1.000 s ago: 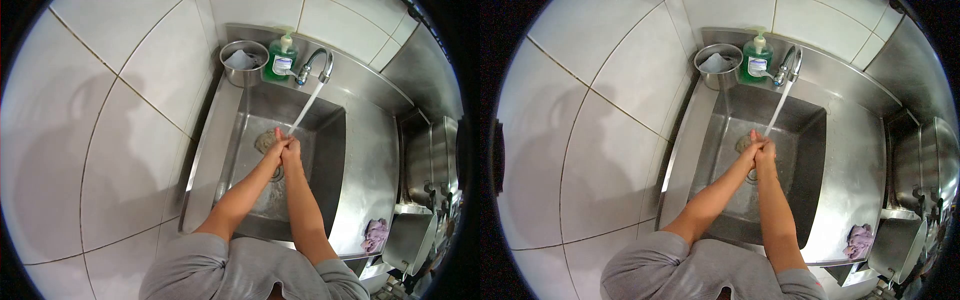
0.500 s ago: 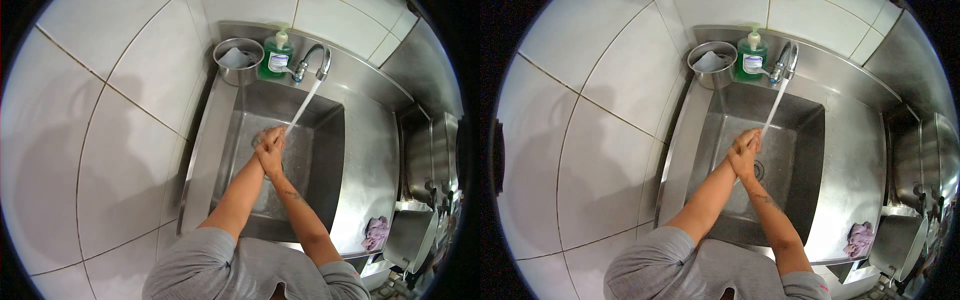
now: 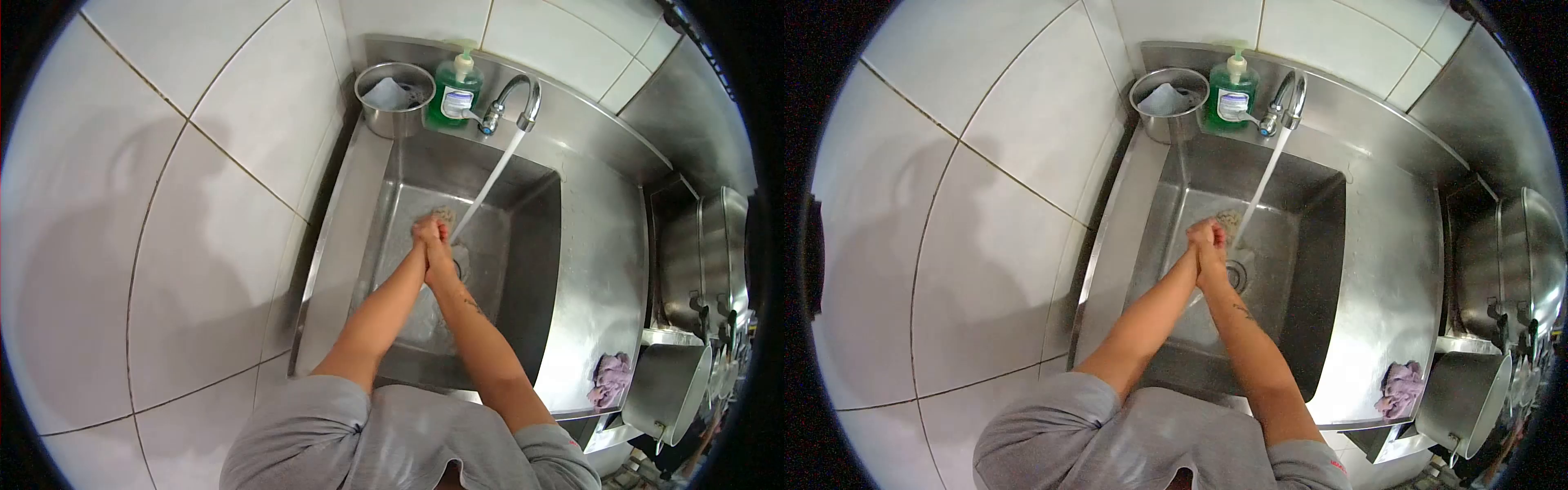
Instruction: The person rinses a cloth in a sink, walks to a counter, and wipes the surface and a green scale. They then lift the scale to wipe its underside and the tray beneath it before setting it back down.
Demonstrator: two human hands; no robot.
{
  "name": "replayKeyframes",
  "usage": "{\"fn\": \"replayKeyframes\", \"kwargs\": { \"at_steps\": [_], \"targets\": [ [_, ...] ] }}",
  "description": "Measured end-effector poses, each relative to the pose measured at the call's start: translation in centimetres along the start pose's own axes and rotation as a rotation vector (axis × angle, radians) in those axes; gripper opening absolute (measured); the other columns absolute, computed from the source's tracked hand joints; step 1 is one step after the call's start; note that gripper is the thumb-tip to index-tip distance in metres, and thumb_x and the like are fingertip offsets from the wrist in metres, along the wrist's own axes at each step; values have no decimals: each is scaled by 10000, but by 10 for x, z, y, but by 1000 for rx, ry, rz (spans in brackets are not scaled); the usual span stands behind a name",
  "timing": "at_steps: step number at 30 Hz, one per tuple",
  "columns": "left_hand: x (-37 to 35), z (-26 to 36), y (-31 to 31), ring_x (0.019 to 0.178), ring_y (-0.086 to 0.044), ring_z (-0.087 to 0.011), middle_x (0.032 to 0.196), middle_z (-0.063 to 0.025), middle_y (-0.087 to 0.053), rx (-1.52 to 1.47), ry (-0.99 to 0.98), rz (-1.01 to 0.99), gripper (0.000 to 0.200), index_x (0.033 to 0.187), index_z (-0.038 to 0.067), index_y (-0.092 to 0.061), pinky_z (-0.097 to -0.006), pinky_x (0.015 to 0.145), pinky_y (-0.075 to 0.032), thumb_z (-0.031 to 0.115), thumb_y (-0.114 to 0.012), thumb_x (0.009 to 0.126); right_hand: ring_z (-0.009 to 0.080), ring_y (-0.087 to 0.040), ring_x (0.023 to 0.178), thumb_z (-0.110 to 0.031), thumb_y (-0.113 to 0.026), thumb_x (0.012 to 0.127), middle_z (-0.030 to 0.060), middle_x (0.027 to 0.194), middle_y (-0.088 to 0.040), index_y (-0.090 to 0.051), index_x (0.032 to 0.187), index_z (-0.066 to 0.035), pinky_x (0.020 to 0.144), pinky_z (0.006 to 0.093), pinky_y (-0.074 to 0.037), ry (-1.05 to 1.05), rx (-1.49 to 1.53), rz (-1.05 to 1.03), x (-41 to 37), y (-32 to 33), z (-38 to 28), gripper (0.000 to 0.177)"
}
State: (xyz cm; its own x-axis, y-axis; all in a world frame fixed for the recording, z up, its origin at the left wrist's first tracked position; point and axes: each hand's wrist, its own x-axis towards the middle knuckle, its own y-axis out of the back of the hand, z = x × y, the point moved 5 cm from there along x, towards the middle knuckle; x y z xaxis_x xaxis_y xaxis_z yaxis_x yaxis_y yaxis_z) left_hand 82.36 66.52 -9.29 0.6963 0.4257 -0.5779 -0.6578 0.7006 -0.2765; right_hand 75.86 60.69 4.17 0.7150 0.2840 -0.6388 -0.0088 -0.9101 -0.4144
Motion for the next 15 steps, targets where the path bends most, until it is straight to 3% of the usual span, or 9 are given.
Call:
{"fn": "replayKeyframes", "kwargs": {
  "at_steps": [2,3,4,6,9,11,12,15],
  "targets": [
    [-56,16,6,595,-548,-228,690,-101,-591,-141,38,217,370,768,-3,-561,-358,523,-435,320,-419,877,232,-506,890,-179,-599,744,102,1013,-516,-455,1126,-25,758,316,-429,-13,81,-84,55,24,21,436],
    [-91,29,2,721,-554,-250,812,-136,-593,14,-80,120,387,856,-30,-555,-367,628,-438,334,-427,874,231,-519,866,-212,-587,764,107,980,-537,-469,1121,15,732,294,-436,-23,121,-132,77,37,22,439],
    [-125,40,-2,847,-561,-273,934,-170,-595,173,-206,26,427,943,-58,-550,-375,732,-442,348,-436,871,203,-509,770,-240,-544,809,79,871,-545,-531,894,-9,665,312,-426,-100,14,6,92,55,18,247],
    [-184,34,-23,998,-463,-244,1050,-147,-497,250,-664,155,447,1118,-41,-434,-358,871,-373,338,-433,881,212,-518,781,-241,-511,835,87,856,-542,-529,921,12,692,332,-442,-82,331,-64,101,32,-9,268],
    [-244,32,-43,1098,-406,-250,1139,-186,-422,188,-325,-93,613,1243,-55,-247,-343,936,-334,415,-419,888,246,-520,844,-227,-458,865,121,879,-527,-503,980,54,756,372,-458,-103,746,-218,95,10,-30,306],
    [-234,42,-39,1087,-422,-244,1114,-181,-437,121,-214,-198,627,1226,-67,-241,-333,922,-353,428,-424,886,282,-508,915,-199,-421,876,162,939,-510,-466,1032,88,820,396,-452,-121,939,-254,83,4,-34,330],
    [-219,43,-37,942,-526,-239,992,-161,-501,-66,-111,-206,653,1221,-22,-245,-327,797,-449,483,-452,864,302,-497,957,-179,-401,878,188,984,-498,-442,1062,107,859,406,-442,-120,1006,-230,79,0,-35,343],
    [-197,54,-45,668,-568,-208,828,-143,-537,-340,-10,-271,549,1135,5,-334,-336,587,-503,484,-416,879,352,-449,1062,-130,-345,880,252,1106,-445,-366,1140,149,940,437,-402,-28,1124,-196,75,-1,-50,382]
  ]
}}
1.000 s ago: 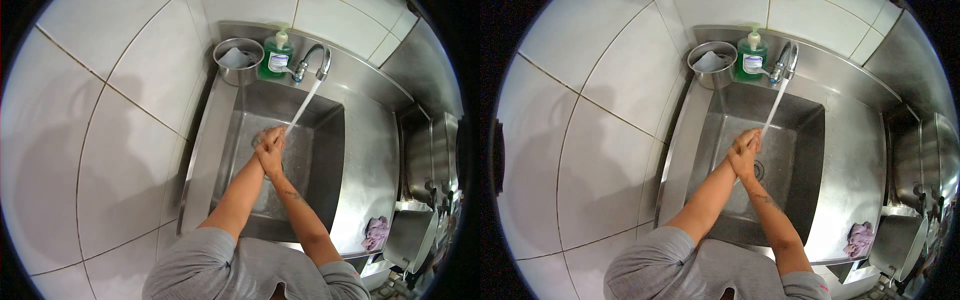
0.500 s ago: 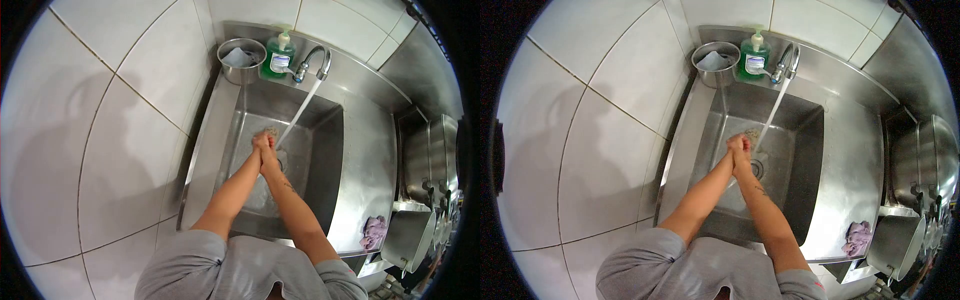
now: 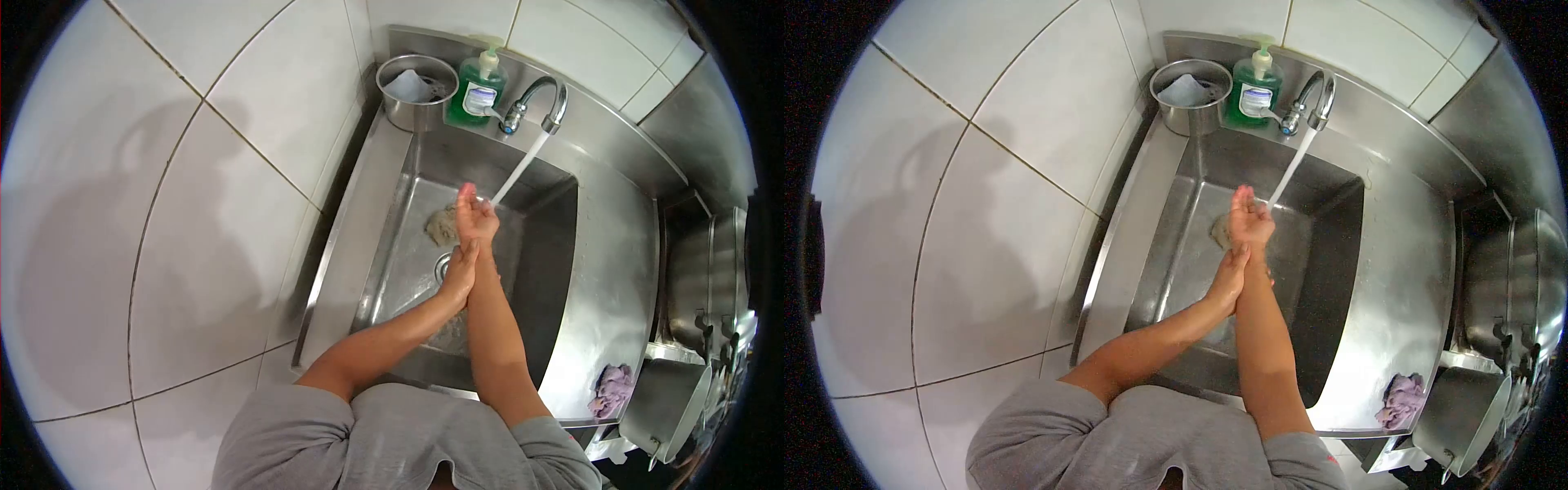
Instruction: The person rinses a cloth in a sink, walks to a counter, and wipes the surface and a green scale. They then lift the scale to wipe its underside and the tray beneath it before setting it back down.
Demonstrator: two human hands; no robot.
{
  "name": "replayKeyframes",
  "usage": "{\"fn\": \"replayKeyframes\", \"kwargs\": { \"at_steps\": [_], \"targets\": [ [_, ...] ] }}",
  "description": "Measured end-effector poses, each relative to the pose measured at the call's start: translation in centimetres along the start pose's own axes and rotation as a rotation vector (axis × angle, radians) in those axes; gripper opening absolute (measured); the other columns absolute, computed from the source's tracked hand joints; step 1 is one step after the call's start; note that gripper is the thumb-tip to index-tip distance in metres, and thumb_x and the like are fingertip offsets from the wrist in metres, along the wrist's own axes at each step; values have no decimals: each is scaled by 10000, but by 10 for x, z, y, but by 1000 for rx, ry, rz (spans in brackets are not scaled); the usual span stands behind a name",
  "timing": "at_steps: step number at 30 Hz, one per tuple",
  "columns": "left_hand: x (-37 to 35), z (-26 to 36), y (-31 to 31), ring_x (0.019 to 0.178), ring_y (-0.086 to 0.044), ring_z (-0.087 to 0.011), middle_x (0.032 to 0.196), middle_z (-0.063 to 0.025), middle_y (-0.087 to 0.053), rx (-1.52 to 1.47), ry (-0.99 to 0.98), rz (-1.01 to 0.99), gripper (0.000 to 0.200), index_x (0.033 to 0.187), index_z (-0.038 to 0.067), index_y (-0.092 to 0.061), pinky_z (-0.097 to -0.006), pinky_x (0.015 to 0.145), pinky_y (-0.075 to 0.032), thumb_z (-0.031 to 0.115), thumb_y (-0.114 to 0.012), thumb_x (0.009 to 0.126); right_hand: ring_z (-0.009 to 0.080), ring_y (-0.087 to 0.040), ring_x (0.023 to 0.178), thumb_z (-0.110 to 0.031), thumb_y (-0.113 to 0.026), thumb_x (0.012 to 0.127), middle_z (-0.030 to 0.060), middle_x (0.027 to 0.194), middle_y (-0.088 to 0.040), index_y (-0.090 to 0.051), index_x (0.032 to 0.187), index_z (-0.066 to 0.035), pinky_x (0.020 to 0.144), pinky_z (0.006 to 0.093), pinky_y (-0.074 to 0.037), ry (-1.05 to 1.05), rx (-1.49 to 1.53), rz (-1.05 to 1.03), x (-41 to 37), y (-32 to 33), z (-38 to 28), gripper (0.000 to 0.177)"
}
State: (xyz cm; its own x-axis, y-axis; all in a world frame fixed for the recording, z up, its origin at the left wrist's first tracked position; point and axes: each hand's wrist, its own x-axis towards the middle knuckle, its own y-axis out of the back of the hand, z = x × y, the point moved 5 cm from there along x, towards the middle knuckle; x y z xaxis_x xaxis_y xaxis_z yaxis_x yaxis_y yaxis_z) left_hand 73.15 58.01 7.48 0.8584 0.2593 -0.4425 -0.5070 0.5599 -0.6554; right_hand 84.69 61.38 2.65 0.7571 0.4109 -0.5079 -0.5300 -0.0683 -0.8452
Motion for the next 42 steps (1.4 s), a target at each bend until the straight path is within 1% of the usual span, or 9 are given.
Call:
{"fn": "replayKeyframes", "kwargs": {
  "at_steps": [7,10,16,22,26,27,30,34,42],
  "targets": [
    [57,15,4,672,-576,-205,808,-116,-566,-218,199,-182,300,1013,38,-498,-356,590,-487,289,-520,850,379,-423,1125,-65,-276,884,294,1183,-409,-338,1175,175,989,430,-372,-29,-191,-124,3,22,-16,382],
    [102,5,27,668,-572,-206,820,-98,-571,-306,162,-18,207,961,47,-544,-345,611,-474,180,-556,803,334,-391,1175,6,-265,882,256,1238,-389,-357,1182,157,1022,352,-329,9,-321,21,-23,2,-6,348],
    [161,7,23,675,-575,-224,735,-105,-557,-52,164,-112,173,838,-10,-542,-332,608,-474,119,-582,730,270,-512,1037,-28,-349,874,215,1113,-505,-450,1098,120,889,320,-443,13,-641,-192,-12,-5,-24,286],
    [190,5,42,726,-604,-251,722,-134,-595,405,236,343,120,776,-28,-565,-350,609,-477,59,-545,696,211,-588,659,-78,-485,826,91,756,-612,-579,825,87,549,311,-419,242,-1515,-148,15,17,-58,190],
    [198,3,68,827,-589,-355,864,-198,-595,1004,-227,373,276,928,-22,-572,-405,714,-473,115,-569,689,283,-629,690,-85,-544,759,185,710,-627,-622,782,30,602,351,-461,631,-2333,-261,14,13,-60,141],
    [203,-5,81,886,-575,-356,960,-211,-576,1125,-225,358,288,947,1,-580,-418,750,-465,145,-576,697,344,-618,793,-116,-531,751,227,796,-609,-640,840,-32,677,384,-468,392,-2292,-180,10,16,-61,164],
    [195,-38,126,1131,-437,-331,1274,-164,-418,1714,-187,260,316,1021,67,-587,-424,887,-393,198,-587,733,376,-597,826,-212,-510,764,228,825,-611,-642,858,-43,708,416,-463,474,-2465,8,15,46,-75,235],
    [154,-73,171,1156,-394,-326,1360,-129,-302,2049,-79,24,327,1100,84,-569,-402,924,-368,166,-556,783,359,-595,838,-294,-459,796,215,804,-616,-624,857,6,735,389,-453,436,-2615,219,-10,63,-76,347],
    [161,-43,118,863,-575,-351,892,-225,-588,1650,-194,-1,199,965,35,-554,-439,767,-435,140,-476,815,255,-587,850,-406,-458,825,137,959,-611,-569,1081,-71,758,382,-451,-129,-2040,208,23,151,-97,437]
  ]
}}
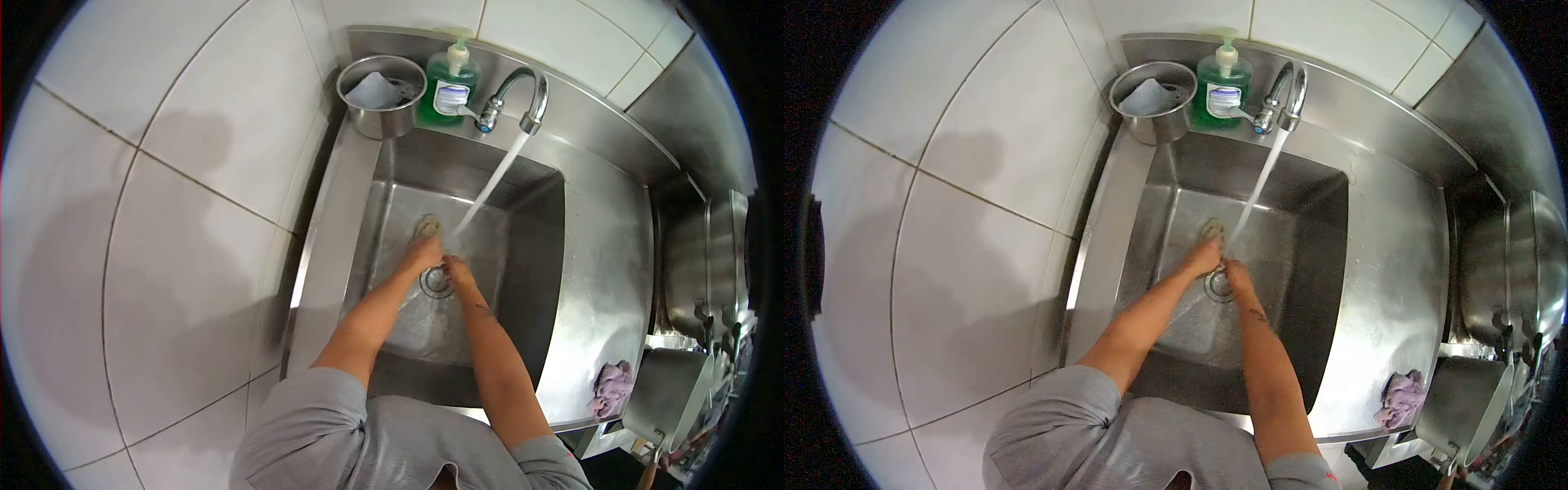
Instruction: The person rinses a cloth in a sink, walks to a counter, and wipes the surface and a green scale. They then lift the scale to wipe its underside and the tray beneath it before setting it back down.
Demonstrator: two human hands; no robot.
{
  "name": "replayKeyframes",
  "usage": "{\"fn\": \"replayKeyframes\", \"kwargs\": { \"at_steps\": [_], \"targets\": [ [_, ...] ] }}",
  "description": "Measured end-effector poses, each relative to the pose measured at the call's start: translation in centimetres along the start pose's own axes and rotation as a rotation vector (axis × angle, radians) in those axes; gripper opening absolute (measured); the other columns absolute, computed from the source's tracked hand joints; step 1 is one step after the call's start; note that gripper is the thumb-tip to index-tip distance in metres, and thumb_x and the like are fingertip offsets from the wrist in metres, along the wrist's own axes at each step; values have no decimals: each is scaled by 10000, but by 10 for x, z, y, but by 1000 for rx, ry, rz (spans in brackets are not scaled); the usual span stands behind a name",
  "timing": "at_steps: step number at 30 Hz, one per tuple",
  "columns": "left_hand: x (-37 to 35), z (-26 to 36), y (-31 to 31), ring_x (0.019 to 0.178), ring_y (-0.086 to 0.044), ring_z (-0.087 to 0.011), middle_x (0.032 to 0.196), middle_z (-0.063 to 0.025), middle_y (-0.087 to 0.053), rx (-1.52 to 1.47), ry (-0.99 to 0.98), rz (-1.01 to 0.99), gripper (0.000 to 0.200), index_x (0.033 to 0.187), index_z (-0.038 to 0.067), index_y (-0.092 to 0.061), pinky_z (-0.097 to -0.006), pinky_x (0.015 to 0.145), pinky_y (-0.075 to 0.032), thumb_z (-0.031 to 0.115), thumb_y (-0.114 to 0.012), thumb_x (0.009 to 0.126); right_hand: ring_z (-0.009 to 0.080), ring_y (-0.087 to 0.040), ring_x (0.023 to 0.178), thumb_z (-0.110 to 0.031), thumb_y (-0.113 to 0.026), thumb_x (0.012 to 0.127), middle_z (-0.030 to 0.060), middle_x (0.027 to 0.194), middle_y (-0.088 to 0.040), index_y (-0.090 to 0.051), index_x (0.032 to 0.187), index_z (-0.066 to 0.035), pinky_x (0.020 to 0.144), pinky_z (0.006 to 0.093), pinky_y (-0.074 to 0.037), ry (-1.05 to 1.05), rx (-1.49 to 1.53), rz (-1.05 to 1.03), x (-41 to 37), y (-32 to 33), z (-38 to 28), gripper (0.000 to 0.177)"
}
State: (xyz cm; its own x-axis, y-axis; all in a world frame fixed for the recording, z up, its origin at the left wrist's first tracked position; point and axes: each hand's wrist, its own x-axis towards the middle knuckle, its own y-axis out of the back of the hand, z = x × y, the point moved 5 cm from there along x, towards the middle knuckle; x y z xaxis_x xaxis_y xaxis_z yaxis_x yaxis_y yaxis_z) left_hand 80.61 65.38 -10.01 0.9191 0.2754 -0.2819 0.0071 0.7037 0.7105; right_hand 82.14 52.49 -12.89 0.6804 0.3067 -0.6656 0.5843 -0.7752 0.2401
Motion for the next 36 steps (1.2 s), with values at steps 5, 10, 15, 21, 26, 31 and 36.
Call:
{"fn": "replayKeyframes", "kwargs": {
  "at_steps": [5,10,15,21,26,31,36],
  "targets": [
    [-45,118,64,824,-577,-374,850,-224,-590,-115,-273,-18,165,880,1,-525,-452,687,-444,141,-476,809,248,-571,849,-395,-478,832,144,1029,-578,-512,1137,-67,729,420,-450,-272,1021,25,-27,-10,-45,450],
    [-34,112,76,766,-594,-372,789,-212,-605,-29,-164,223,163,878,9,-562,-457,668,-458,114,-487,779,240,-568,836,-383,-495,829,146,1009,-580,-502,1141,-55,718,411,-451,-79,1157,-35,-28,-14,-73,454],
    [-10,121,101,730,-614,-355,720,-210,-616,135,-346,108,169,854,26,-622,-424,652,-482,109,-529,739,219,-550,813,-363,-513,826,124,985,-584,-500,1120,-26,708,367,-443,248,54,69,-12,15,-93,447],
    [2,161,140,724,-624,-321,722,-162,-633,-215,-150,97,131,758,30,-635,-391,658,-484,102,-532,721,282,-552,882,-283,-488,844,131,984,-596,-539,1060,-34,765,368,-426,696,-397,309,5,28,-114,334],
    [9,137,142,824,-598,-340,781,-202,-619,-349,-187,252,159,812,34,-647,-392,719,-471,140,-579,714,282,-565,886,-234,-486,812,173,872,-601,-541,970,16,782,398,-410,558,2,220,8,36,-110,301],
    [35,-21,57,976,-536,-316,1087,-195,-546,-601,339,345,396,1059,95,-584,-422,837,-420,404,-515,823,216,-519,964,-147,-506,789,115,1011,-563,-563,998,11,802,345,-400,386,559,-74,-70,33,-152,268],
    [-72,77,74,932,-529,-348,1092,-203,-453,-784,123,314,445,1207,148,-441,-427,831,-428,389,-496,837,235,-504,996,-242,-516,829,119,1064,-545,-525,1086,13,824,355,-400,238,796,-33,-74,9,-127,362]
  ]
}}
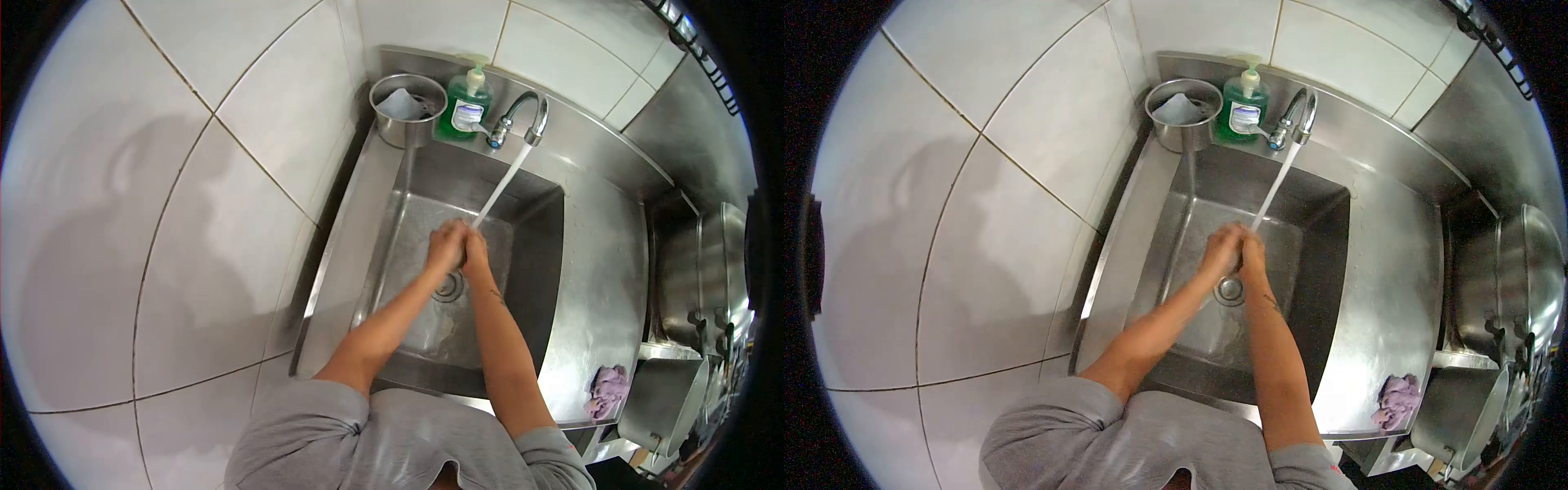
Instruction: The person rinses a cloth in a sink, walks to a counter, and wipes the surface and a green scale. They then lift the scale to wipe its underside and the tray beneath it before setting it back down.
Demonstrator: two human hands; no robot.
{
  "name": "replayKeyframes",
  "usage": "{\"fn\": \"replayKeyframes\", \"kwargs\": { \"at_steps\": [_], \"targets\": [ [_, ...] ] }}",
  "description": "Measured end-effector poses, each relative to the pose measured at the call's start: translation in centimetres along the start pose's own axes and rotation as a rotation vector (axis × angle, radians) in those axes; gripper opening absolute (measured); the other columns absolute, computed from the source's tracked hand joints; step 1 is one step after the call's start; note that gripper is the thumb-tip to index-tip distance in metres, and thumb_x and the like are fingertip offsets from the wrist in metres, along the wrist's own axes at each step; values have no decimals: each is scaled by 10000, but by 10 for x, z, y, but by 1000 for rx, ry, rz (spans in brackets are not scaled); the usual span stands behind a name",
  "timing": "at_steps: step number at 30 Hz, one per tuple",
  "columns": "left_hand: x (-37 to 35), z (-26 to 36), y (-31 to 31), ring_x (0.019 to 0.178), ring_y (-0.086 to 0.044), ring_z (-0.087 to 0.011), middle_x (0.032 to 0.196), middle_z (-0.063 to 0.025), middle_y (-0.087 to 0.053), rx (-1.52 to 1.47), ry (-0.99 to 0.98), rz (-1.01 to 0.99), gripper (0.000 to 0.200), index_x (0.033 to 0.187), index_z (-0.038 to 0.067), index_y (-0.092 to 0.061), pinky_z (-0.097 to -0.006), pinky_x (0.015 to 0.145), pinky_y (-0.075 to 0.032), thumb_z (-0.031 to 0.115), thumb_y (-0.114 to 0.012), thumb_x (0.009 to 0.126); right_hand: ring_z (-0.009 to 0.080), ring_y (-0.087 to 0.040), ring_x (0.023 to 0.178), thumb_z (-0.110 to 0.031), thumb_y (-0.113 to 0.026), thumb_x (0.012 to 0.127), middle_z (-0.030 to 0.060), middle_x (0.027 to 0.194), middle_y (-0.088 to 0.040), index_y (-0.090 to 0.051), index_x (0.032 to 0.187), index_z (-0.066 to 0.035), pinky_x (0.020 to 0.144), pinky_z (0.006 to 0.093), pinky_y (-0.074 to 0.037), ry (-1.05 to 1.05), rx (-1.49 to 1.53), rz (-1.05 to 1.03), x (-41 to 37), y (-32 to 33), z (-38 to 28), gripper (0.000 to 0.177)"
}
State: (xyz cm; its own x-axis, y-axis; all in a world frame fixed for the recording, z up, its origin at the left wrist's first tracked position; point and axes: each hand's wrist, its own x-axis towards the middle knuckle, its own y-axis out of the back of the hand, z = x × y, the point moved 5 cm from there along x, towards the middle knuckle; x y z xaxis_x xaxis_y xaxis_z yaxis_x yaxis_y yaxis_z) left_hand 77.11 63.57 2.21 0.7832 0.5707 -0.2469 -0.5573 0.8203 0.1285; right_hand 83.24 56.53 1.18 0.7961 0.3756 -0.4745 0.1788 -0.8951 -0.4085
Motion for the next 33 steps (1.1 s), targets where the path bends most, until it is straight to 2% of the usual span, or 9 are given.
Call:
{"fn": "replayKeyframes", "kwargs": {
  "at_steps": [4,8,12,16,20,21,25,30,33],
  "targets": [
    [-45,42,-12,890,-523,-405,1008,-206,-439,467,-264,156,389,1165,140,-458,-458,790,-439,286,-526,811,247,-548,899,-297,-509,833,127,1014,-566,-520,1080,37,747,379,-431,-59,111,-29,10,14,37,416],
    [-2,5,-5,1015,-501,-392,1074,-224,-518,439,-226,198,357,1116,96,-502,-458,827,-417,227,-513,784,253,-553,895,-310,-484,847,142,1036,-557,-519,1079,46,728,374,-441,-116,-42,11,-7,8,38,426],
    [28,11,-1,875,-567,-363,910,-174,-610,626,-160,-62,238,923,34,-581,-451,746,-446,215,-505,789,250,-495,1033,-278,-426,892,143,1106,-515,-457,1159,18,868,375,-399,-314,-149,26,-5,28,47,399],
    [49,18,-10,782,-597,-289,823,-161,-621,473,-303,-320,214,870,42,-611,-394,693,-448,205,-544,748,231,-436,1104,-343,-354,912,78,1161,-473,-416,1219,-44,880,398,-363,-161,-242,125,-14,44,21,433],
    [39,63,-9,731,-589,-188,774,-102,-625,346,-240,-479,184,839,42,-613,-327,666,-443,177,-560,725,245,-397,1156,-418,-343,906,108,1239,-435,-378,1264,-14,984,405,-271,-77,53,-102,-26,16,-14,541],
    [40,70,-10,728,-584,-167,768,-90,-625,336,-245,-504,177,834,45,-614,-312,662,-440,172,-565,720,242,-458,1106,-326,-411,902,119,1187,-490,-442,1208,16,959,381,-326,30,45,-212,-18,13,-14,460],
    [48,102,-1,750,-584,-194,778,-76,-629,590,-338,-454,183,842,81,-624,-314,693,-439,186,-561,706,208,-580,856,-87,-499,824,100,935,-602,-546,1044,46,777,311,-448,100,-293,-192,6,34,-18,261],
    [27,143,-6,860,-605,-294,835,-102,-644,1049,-594,-241,207,868,102,-652,-363,772,-461,197,-537,725,207,-508,1008,-142,-547,813,106,1105,-540,-477,1152,32,870,323,-386,34,-211,-193,24,24,-27,388],
    [53,135,-30,830,-609,-328,828,-160,-635,792,-530,-178,179,844,77,-658,-380,738,-476,175,-568,724,210,-474,1056,-148,-578,787,111,1137,-516,-469,1166,4,887,333,-371,90,-464,-284,4,-5,-42,422]
  ]
}}
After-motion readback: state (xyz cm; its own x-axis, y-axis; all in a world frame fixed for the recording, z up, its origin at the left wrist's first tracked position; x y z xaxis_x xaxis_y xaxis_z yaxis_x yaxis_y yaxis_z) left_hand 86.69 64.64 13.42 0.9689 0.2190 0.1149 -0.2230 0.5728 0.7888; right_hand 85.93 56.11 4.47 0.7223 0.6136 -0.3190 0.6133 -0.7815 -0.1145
